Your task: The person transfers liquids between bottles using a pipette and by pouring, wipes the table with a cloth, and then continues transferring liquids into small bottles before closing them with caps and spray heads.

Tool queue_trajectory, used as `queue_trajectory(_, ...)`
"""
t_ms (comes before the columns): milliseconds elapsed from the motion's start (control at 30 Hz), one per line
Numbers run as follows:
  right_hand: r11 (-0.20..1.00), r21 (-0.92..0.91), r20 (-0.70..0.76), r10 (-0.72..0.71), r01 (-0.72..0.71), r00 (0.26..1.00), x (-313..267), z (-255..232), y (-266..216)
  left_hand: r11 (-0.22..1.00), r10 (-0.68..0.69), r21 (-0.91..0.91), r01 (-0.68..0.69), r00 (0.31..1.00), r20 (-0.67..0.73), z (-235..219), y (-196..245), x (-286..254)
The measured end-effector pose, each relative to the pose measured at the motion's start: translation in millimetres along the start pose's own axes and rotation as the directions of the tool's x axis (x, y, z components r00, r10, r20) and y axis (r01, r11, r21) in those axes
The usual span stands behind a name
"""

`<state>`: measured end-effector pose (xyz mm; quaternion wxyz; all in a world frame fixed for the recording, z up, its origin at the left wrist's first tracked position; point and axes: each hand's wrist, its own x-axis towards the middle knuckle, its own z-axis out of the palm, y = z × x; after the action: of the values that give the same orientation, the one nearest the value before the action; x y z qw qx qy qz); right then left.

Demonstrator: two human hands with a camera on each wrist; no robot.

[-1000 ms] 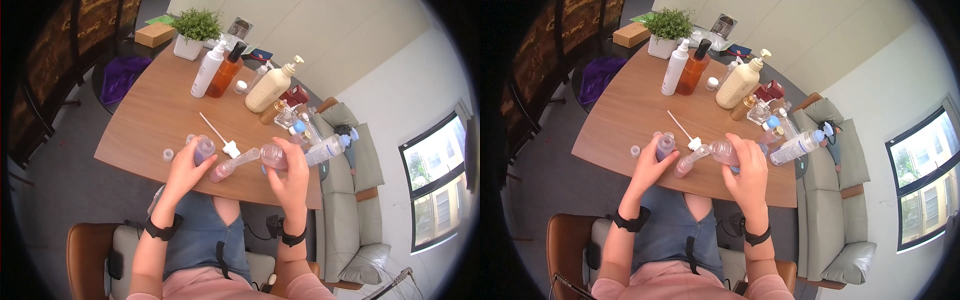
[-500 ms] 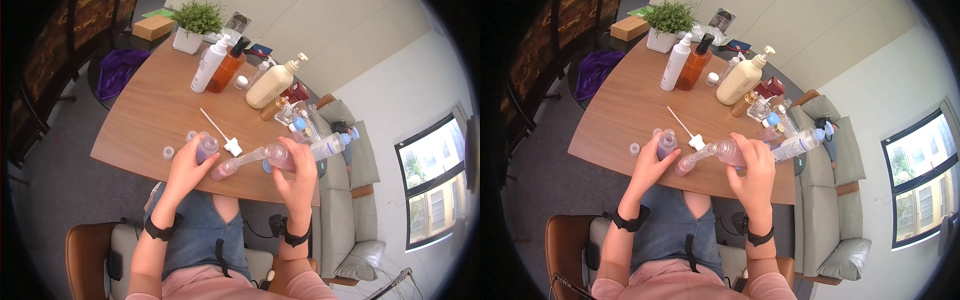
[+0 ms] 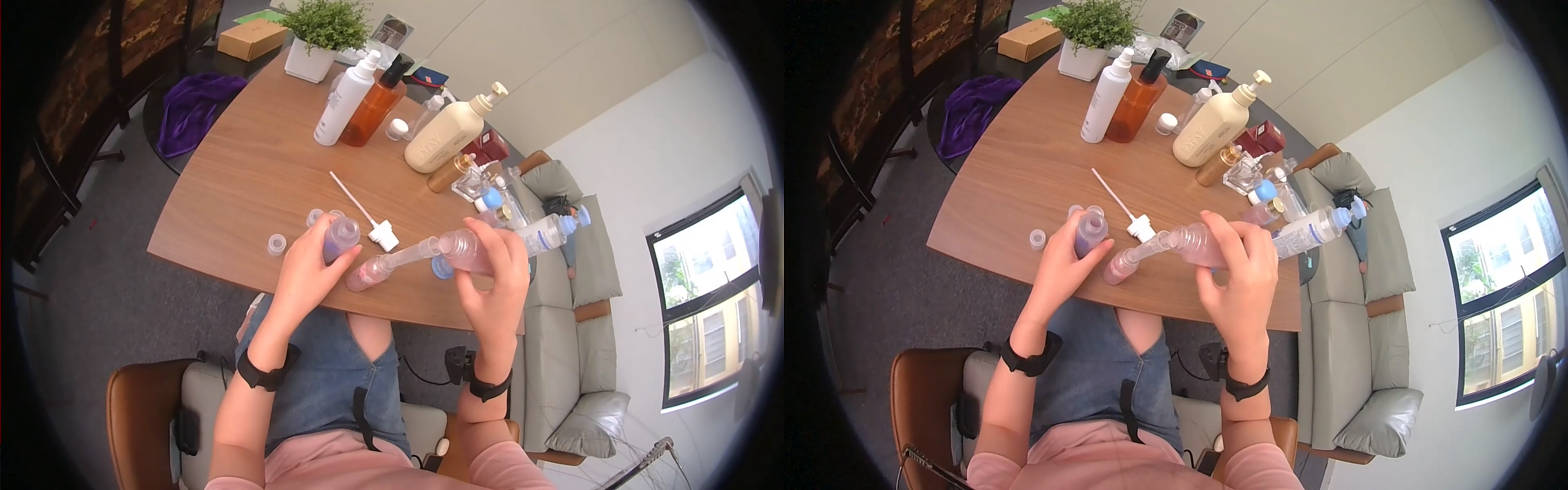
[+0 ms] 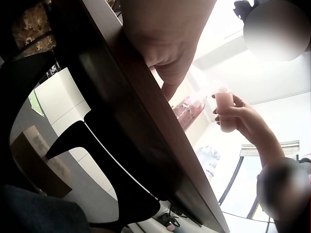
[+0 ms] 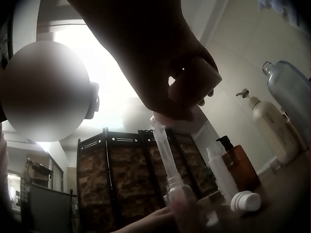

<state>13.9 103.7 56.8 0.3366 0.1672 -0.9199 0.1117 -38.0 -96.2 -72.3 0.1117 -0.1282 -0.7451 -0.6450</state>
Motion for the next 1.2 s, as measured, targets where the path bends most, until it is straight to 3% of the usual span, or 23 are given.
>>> queue_trajectory(1200,0.999,0.042,0.002,0.004,-0.004,1.0,-1.0,2.5,0.6,1.0,-0.019,-0.012,0.019,1.0,0.016,1.7,-2.6,0.7)
